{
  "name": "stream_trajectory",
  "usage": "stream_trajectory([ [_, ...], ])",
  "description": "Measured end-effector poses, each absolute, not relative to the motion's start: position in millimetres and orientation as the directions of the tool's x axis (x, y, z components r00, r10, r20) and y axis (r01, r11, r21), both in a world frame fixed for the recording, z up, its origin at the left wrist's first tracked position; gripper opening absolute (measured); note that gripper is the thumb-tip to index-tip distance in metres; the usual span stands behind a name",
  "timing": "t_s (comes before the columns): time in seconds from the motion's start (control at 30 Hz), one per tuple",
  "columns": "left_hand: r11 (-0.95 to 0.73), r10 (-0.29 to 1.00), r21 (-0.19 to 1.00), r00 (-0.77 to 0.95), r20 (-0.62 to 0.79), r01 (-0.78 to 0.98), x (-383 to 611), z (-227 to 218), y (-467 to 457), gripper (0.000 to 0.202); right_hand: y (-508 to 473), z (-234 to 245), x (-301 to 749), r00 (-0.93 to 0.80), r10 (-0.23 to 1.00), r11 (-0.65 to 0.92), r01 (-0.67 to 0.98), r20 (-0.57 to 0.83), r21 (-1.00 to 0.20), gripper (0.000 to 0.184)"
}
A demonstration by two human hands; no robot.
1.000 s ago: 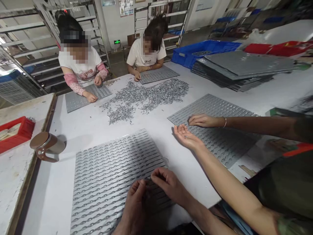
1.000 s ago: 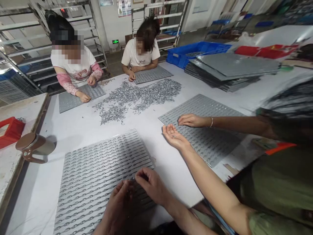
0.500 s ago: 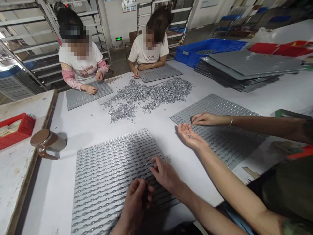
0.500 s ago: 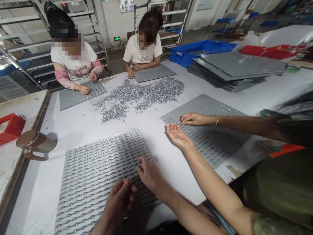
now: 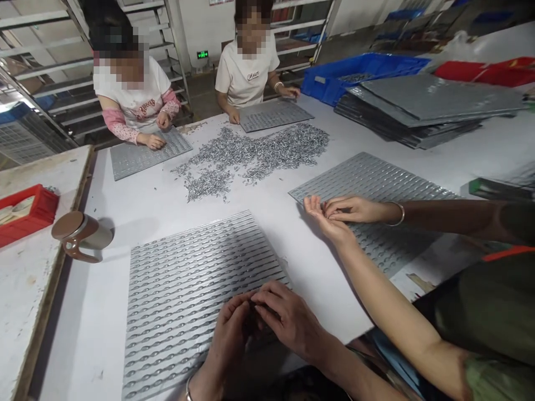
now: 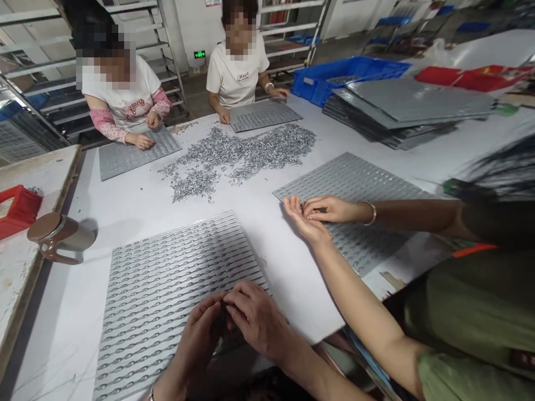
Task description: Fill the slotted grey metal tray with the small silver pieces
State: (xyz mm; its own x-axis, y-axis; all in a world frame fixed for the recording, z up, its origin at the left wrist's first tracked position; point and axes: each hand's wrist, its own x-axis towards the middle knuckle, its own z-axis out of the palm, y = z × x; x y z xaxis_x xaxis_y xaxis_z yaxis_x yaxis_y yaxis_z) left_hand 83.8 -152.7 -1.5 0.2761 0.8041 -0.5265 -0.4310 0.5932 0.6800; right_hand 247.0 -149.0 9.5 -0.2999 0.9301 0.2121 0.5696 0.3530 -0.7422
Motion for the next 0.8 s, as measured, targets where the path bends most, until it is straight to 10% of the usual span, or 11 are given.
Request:
stream_trajectory([
  [0.33,0.578,0.816,0.767,0.217,-0.536,-0.278,79.4,0.9,-150.5,0.034,-147.1,8.2,245.5,-0.25,0.931,0.356,0.472,0.265,-0.806,0.014],
  [0.8,0.758,0.647,0.433,0.482,-0.59,-0.487,81.5,5.0,-157.4,0.036,-148.7,24.1,264.5,-0.3,0.953,0.101,0.186,0.041,-0.977,0.014],
])
